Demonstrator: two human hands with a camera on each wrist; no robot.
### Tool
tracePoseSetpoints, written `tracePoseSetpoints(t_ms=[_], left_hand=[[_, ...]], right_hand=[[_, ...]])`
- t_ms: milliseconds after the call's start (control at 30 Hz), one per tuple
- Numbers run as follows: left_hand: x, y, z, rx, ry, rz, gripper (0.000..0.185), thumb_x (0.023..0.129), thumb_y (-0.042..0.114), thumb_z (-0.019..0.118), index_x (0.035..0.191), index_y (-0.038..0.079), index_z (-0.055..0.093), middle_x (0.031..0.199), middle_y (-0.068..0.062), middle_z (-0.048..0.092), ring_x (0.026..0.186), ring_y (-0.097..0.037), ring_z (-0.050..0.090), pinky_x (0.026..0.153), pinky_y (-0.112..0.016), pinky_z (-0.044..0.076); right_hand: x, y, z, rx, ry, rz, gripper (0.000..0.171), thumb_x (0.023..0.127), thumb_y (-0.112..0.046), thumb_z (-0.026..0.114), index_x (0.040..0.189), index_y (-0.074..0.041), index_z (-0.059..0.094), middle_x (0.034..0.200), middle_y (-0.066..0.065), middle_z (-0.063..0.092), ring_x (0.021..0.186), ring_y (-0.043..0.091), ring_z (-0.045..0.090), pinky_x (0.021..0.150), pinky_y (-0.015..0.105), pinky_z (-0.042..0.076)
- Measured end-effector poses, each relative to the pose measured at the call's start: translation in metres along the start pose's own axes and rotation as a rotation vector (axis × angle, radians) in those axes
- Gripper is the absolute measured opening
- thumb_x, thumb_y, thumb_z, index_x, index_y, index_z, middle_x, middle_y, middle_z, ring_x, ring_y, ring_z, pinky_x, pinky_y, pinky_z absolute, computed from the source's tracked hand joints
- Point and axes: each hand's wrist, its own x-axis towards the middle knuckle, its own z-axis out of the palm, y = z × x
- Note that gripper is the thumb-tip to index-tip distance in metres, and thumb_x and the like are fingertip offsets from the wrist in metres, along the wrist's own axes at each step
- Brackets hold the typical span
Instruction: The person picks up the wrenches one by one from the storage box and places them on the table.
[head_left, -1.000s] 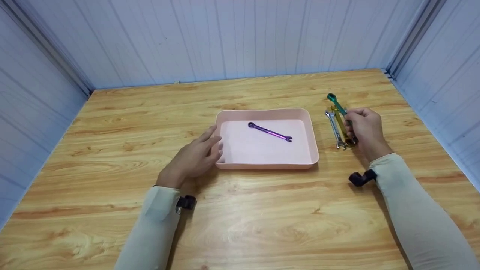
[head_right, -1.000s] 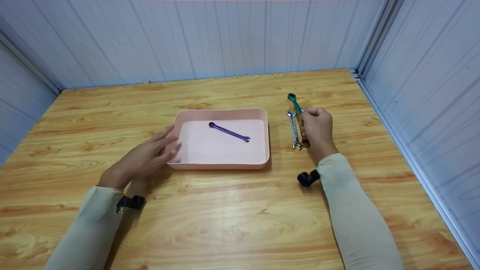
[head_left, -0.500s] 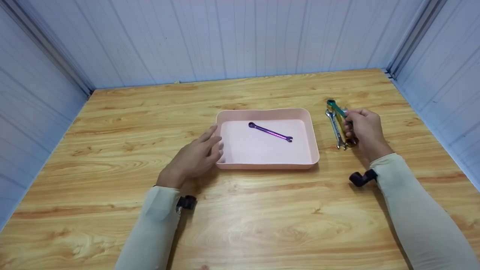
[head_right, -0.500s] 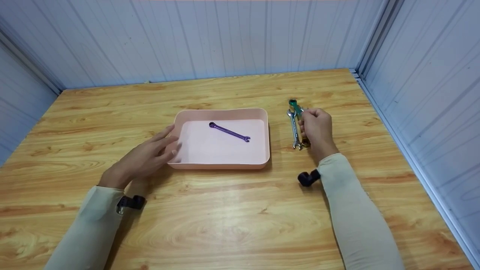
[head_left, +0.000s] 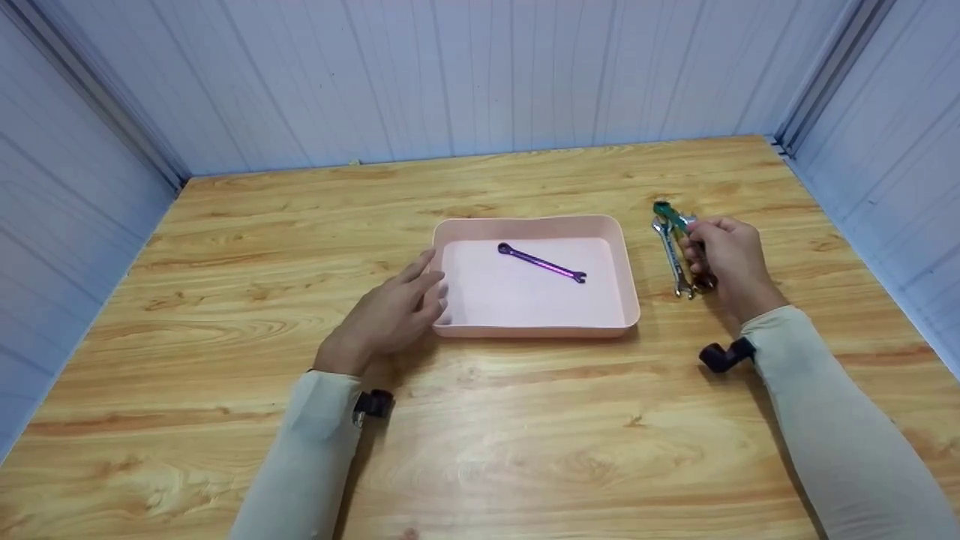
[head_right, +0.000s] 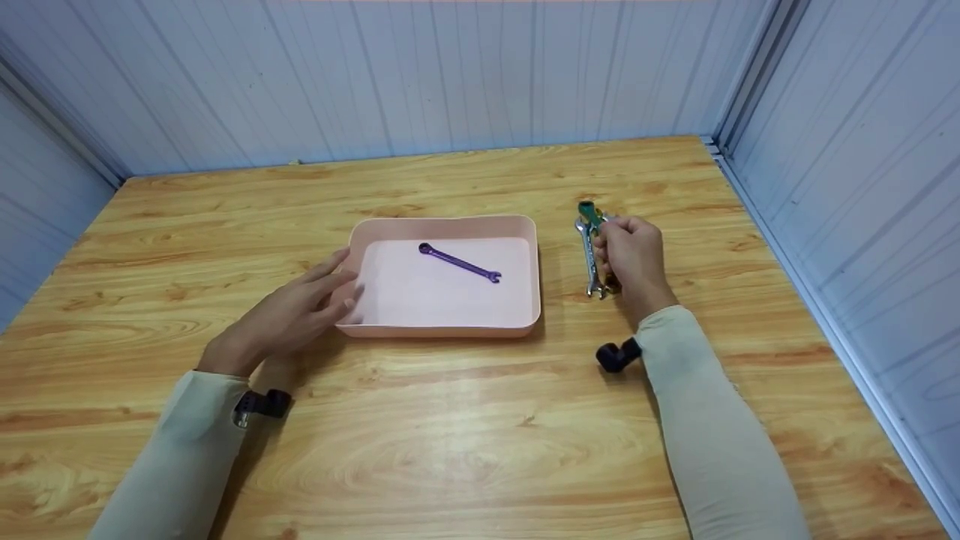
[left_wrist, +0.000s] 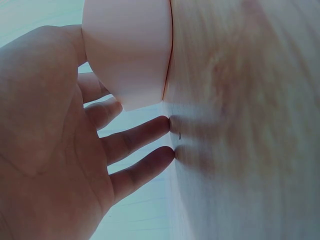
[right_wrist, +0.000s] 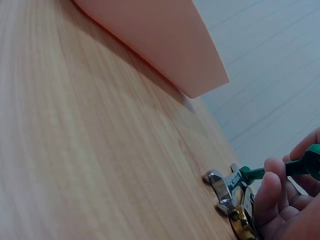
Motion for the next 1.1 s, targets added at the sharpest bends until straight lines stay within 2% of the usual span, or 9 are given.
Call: tracePoseSetpoints(t_ms=[233, 433, 600, 667, 900, 1000, 1100], left_hand=[[-0.0001, -0.0049, 0.0009, 0.009, 0.031, 0.073, 0.047, 0.106, 0.034, 0.045, 0.146, 0.01, 0.053, 0.166, -0.004, 0.02, 0.136, -0.031, 0.047, 0.106, -0.049, 0.043], [-0.0002, -0.004, 0.0006, 0.009, 0.016, 0.054, 0.048, 0.105, 0.035, 0.046, 0.148, 0.012, 0.051, 0.167, -0.001, 0.018, 0.14, -0.029, 0.042, 0.109, -0.049, 0.039], [0.0002, -0.0037, 0.0003, 0.013, 0.003, 0.033, 0.05, 0.105, 0.035, 0.046, 0.149, 0.013, 0.05, 0.167, 0.001, 0.016, 0.142, -0.027, 0.039, 0.111, -0.047, 0.037], [0.0002, -0.0036, 0.0003, 0.013, 0.004, 0.029, 0.05, 0.105, 0.036, 0.046, 0.149, 0.013, 0.05, 0.167, 0.001, 0.016, 0.143, -0.026, 0.038, 0.112, -0.047, 0.037], [-0.0011, -0.0032, 0.0001, 0.009, 0.005, 0.023, 0.05, 0.105, 0.036, 0.046, 0.149, 0.012, 0.05, 0.167, 0.001, 0.015, 0.143, -0.027, 0.037, 0.112, -0.047, 0.036], [-0.0018, -0.0026, -0.0006, 0.007, 0.005, 0.03, 0.05, 0.105, 0.036, 0.046, 0.149, 0.012, 0.05, 0.167, 0.0, 0.015, 0.143, -0.027, 0.037, 0.112, -0.048, 0.036], [-0.0018, -0.0024, -0.0015, 0.01, 0.014, 0.052, 0.049, 0.105, 0.034, 0.047, 0.148, 0.01, 0.051, 0.167, -0.002, 0.017, 0.14, -0.029, 0.043, 0.109, -0.048, 0.04]], right_hand=[[-0.0003, 0.0002, 0.0015, -0.05, -0.058, -0.033, 0.027, 0.1, -0.007, 0.048, 0.125, -0.001, 0.056, 0.099, 0.006, 0.069, 0.073, 0.011, 0.062, 0.055, 0.022, 0.05], [-0.0011, 0.0004, 0.0022, -0.119, -0.079, -0.031, 0.03, 0.101, -0.008, 0.048, 0.129, -0.003, 0.055, 0.11, 0.006, 0.068, 0.079, 0.012, 0.062, 0.058, 0.023, 0.051], [-0.0012, -0.0008, 0.0031, -0.171, -0.05, -0.029, 0.034, 0.099, -0.009, 0.045, 0.13, -0.005, 0.059, 0.122, 0.007, 0.068, 0.078, 0.014, 0.056, 0.059, 0.024, 0.049], [-0.0014, -0.0011, 0.0034, -0.164, -0.044, -0.027, 0.035, 0.098, -0.008, 0.045, 0.13, -0.005, 0.06, 0.125, 0.007, 0.068, 0.079, 0.016, 0.054, 0.059, 0.024, 0.048], [-0.0002, 0.0003, 0.0011, 0.018, -0.101, -0.008, 0.034, 0.099, -0.004, 0.046, 0.131, 0.0, 0.057, 0.135, 0.017, 0.059, 0.084, 0.017, 0.055, 0.061, 0.023, 0.051], [0.0002, 0.0017, 0.0009, -0.02, -0.104, -0.027, 0.033, 0.101, -0.005, 0.048, 0.132, 0.0, 0.056, 0.135, 0.017, 0.058, 0.082, 0.015, 0.056, 0.063, 0.022, 0.052], [0.0012, 0.0032, 0.0019, -0.112, -0.095, -0.059, 0.033, 0.1, -0.006, 0.052, 0.132, -0.001, 0.057, 0.133, 0.015, 0.058, 0.081, 0.012, 0.057, 0.064, 0.021, 0.052]])
